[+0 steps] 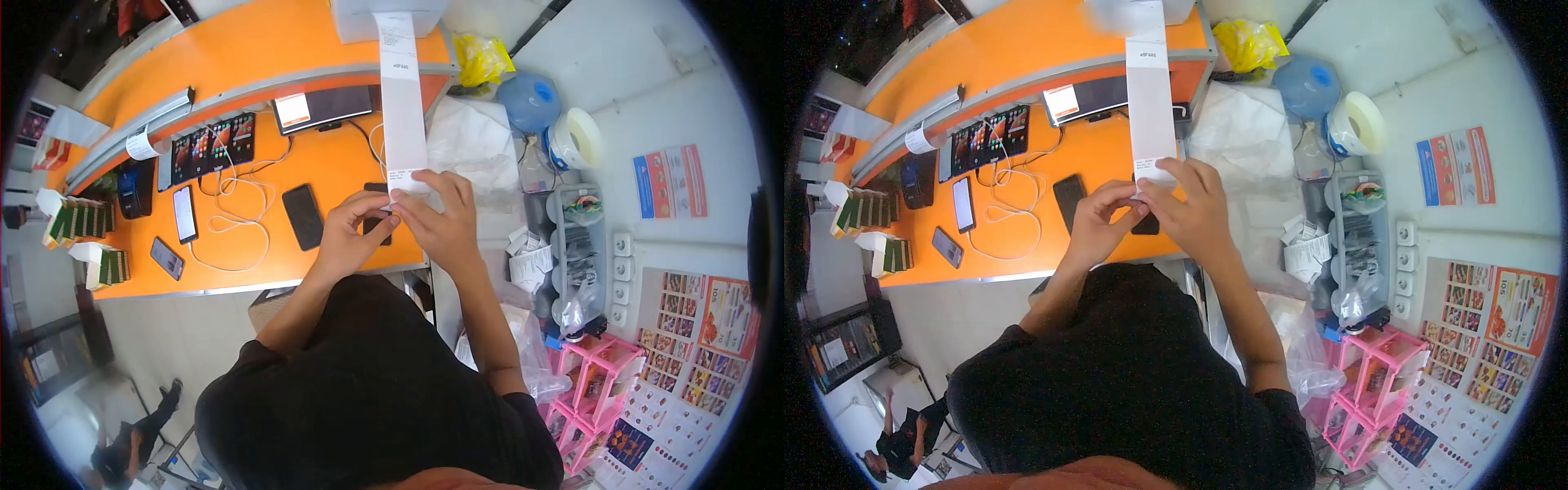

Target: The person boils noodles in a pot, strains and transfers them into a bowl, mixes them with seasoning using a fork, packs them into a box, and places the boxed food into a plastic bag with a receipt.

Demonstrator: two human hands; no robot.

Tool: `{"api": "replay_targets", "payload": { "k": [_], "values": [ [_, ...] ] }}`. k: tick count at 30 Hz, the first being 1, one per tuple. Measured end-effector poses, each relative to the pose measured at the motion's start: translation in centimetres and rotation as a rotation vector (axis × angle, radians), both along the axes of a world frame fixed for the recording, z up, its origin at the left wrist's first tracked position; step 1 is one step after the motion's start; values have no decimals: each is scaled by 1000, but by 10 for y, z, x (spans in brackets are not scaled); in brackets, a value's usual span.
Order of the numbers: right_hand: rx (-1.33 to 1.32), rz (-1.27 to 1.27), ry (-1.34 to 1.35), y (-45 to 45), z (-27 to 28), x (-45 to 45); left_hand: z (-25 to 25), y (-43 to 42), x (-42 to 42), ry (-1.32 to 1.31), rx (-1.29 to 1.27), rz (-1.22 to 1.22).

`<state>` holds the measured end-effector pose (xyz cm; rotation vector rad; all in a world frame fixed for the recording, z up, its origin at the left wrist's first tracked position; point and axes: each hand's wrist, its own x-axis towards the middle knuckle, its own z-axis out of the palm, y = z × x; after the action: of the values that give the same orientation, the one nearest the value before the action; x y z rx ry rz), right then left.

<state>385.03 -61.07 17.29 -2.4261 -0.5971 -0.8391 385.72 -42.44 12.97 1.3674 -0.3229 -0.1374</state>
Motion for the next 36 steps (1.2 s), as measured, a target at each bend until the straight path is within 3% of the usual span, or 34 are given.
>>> {"api": "replay_targets", "payload": {
  "k": [5,11,14,16,17,19,21,23,28,30,32,36],
  "values": [
    [67,39,-52,0,-12,1,9,7,3,-181,259,5],
    [139,-5,-145,5,-22,-5,18,10,6,-27,113,-102],
    [128,-48,-154,6,-18,-19,10,16,6,-80,226,-160],
    [104,-55,-115,8,-23,-40,20,17,-6,-222,432,12],
    [76,-69,-77,7,-27,-58,31,21,-14,-345,657,110],
    [167,-98,24,4,-24,-97,52,16,-36,-575,666,134],
    [235,-181,107,-6,-13,-140,56,19,-56,-490,694,-114],
    [298,-219,182,-13,-9,-174,53,-5,-66,-579,655,-454],
    [455,-480,312,-27,-16,-265,21,-76,-109,-413,488,-777],
    [953,-800,220,-27,-17,-306,16,-107,-132,-310,422,-863],
    [1333,-902,141,-23,-28,-353,13,-136,-168,-274,382,-992],
    [1699,-855,14,-1,-72,-449,-3,-176,-258,-258,312,-1269]
  ]
}}
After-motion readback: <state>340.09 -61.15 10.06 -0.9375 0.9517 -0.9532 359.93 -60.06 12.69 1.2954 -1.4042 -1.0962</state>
